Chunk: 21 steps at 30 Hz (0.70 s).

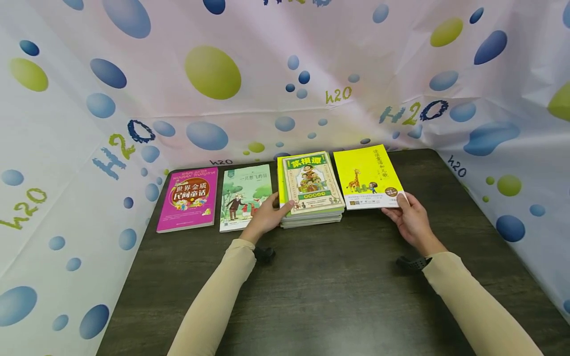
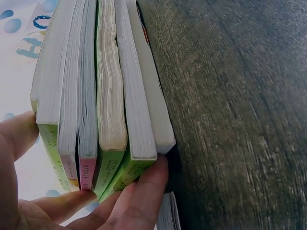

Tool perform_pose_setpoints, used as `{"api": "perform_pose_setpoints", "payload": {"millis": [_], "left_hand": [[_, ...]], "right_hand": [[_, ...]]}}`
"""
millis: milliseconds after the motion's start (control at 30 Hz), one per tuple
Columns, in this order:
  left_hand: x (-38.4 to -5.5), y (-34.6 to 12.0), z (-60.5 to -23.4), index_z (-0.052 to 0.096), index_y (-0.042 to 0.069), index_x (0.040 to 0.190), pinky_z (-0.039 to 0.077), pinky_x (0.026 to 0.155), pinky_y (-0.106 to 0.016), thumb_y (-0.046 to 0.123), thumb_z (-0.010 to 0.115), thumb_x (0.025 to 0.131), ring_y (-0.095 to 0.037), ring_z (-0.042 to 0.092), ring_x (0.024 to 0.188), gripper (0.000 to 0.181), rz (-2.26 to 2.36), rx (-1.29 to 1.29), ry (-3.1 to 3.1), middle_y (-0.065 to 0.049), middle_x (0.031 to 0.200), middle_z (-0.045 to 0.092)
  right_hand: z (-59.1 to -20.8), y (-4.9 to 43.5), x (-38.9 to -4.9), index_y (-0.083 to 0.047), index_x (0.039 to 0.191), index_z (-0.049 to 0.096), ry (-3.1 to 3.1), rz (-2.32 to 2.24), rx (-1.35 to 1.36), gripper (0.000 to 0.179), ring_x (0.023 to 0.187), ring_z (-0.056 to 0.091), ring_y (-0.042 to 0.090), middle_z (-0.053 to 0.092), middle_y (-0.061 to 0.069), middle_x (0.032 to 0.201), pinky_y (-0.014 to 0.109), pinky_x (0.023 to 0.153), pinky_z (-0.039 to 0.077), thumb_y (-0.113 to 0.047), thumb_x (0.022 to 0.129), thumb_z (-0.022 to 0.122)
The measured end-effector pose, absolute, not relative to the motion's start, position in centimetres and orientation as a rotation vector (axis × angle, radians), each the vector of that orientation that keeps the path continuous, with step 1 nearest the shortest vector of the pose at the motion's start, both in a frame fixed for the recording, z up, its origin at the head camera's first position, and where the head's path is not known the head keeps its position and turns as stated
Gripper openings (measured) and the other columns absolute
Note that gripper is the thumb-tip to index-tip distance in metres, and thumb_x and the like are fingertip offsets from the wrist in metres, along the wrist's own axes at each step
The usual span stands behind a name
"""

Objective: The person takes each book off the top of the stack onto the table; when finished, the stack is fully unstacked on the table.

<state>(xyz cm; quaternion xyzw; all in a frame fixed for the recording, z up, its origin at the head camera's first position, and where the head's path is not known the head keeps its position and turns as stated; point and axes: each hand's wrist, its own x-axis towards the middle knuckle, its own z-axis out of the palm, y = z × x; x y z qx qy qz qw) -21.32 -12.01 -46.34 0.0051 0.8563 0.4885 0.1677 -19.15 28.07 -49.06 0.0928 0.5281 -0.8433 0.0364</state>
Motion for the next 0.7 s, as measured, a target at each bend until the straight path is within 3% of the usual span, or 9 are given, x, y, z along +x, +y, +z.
{"api": "perform_pose_setpoints", "payload": {"millis": [700], "left_hand": [[-21.3,-12.1,-46.3,0.024,0.012,0.168,0.054,0.111,-0.055,0.059,0.059,0.103,-0.039,0.051,0.147,0.087,1.442,0.016,2.402,-0.017,0.164,0.043]], "right_hand": [[-50.3,28.0,-20.1,-0.006,0.168,0.015,1.83,-2.323,0.436,0.069,0.087,0.078,0.005,0.065,-0.005,0.109,0.028,0.088,0.065,-0.034,0.112,0.046]]}}
